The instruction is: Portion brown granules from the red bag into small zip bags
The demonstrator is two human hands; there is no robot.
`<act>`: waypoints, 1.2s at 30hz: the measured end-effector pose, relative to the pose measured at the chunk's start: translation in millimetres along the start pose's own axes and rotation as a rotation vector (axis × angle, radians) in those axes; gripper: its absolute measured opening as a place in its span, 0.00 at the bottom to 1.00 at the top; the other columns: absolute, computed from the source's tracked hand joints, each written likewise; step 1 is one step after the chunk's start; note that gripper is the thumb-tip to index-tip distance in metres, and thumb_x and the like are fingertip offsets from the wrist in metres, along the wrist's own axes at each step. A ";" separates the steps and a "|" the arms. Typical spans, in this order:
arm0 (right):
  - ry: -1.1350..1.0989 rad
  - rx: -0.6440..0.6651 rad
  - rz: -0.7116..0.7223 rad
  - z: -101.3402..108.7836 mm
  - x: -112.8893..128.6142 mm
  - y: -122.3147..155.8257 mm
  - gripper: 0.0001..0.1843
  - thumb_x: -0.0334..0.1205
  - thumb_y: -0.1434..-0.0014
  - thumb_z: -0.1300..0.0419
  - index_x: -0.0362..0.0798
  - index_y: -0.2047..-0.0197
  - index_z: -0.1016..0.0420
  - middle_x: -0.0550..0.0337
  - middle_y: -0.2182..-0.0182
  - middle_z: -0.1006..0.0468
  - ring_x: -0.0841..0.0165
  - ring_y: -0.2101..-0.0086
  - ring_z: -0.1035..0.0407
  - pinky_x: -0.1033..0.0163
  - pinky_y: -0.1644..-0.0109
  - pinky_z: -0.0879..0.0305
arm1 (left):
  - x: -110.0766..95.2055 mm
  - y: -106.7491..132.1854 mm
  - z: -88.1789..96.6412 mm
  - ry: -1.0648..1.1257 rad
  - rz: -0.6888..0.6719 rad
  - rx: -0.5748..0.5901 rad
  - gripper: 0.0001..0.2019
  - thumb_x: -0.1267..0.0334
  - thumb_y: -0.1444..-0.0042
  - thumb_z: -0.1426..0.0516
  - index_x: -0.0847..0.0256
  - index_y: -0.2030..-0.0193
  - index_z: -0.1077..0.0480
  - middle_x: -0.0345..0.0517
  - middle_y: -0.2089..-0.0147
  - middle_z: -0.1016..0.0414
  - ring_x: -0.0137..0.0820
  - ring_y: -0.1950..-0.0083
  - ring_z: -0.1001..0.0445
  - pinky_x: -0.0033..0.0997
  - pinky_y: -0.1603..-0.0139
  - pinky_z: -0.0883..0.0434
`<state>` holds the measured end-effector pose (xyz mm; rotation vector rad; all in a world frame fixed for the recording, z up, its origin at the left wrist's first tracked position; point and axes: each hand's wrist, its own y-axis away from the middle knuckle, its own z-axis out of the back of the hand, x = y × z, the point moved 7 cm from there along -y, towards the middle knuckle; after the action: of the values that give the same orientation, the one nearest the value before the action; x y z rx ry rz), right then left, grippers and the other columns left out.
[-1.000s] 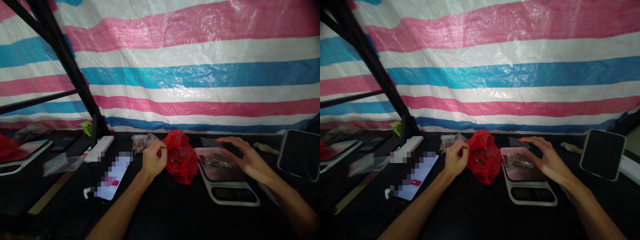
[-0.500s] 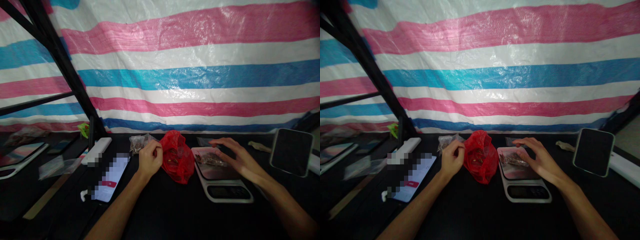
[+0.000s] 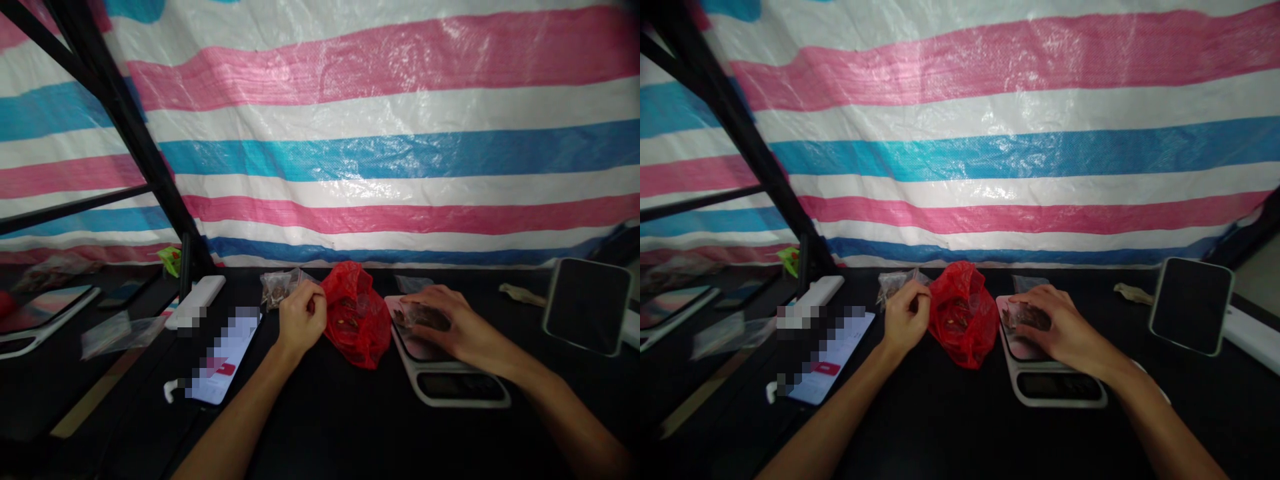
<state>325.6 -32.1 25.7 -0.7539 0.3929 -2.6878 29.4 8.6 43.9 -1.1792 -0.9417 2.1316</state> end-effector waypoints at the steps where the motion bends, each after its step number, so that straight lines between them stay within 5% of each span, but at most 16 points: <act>1: -0.037 -0.005 0.006 -0.6 3.6 -1.2 0.21 0.54 0.41 0.32 0.60 0.46 0.21 0.55 0.52 0.19 0.52 0.51 0.26 0.44 0.45 0.31 | 0.5 -0.2 0.0 0.000 0.004 -0.001 0.11 0.76 0.41 0.48 0.59 0.71 0.31 0.38 0.73 0.31 0.26 0.72 0.32 0.27 0.69 0.37; 7: -0.262 -0.031 0.056 -1.8 41.6 -16.4 0.17 0.50 0.34 0.37 0.56 0.45 0.24 0.53 0.49 0.20 0.56 0.49 0.25 0.52 0.44 0.30 | 1.0 0.2 0.1 0.000 0.017 -0.008 0.11 0.76 0.41 0.48 0.59 0.71 0.31 0.39 0.72 0.30 0.26 0.72 0.32 0.27 0.68 0.37; 15: -0.008 0.125 0.110 -37.8 74.4 -51.6 0.19 0.41 0.34 0.43 0.58 0.41 0.27 0.58 0.55 0.16 0.60 0.59 0.22 0.55 0.52 0.29 | 1.2 0.9 -1.8 0.007 0.026 0.009 0.11 0.76 0.41 0.49 0.59 0.71 0.31 0.40 0.71 0.29 0.26 0.70 0.31 0.27 0.67 0.36; 23: 0.076 0.043 0.162 -49.4 71.1 -57.6 0.22 0.36 0.40 0.39 0.58 0.43 0.25 0.59 0.55 0.16 0.59 0.59 0.23 0.53 0.51 0.31 | -0.6 1.4 -1.1 -0.017 0.018 0.006 0.11 0.76 0.42 0.48 0.58 0.70 0.31 0.40 0.71 0.28 0.26 0.70 0.31 0.27 0.67 0.36; 31: -0.015 0.028 0.106 -33.7 76.2 -53.3 0.18 0.41 0.37 0.40 0.58 0.44 0.23 0.58 0.52 0.16 0.58 0.56 0.22 0.51 0.46 0.28 | 0.8 1.3 -1.8 -0.022 0.023 0.013 0.11 0.76 0.41 0.48 0.58 0.70 0.31 0.40 0.71 0.29 0.26 0.70 0.31 0.28 0.67 0.36; 36: -0.253 0.066 -0.058 -10.7 36.5 -37.1 0.23 0.51 0.38 0.35 0.55 0.42 0.25 0.54 0.50 0.16 0.54 0.54 0.20 0.51 0.49 0.23 | 1.1 1.1 -0.5 -0.023 0.017 0.011 0.11 0.76 0.41 0.48 0.58 0.71 0.32 0.40 0.71 0.29 0.27 0.71 0.32 0.29 0.67 0.36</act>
<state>281.7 -10.1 46.2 -1.0834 0.2212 -2.5989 29.2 8.9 42.4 -1.1637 -0.9323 2.1655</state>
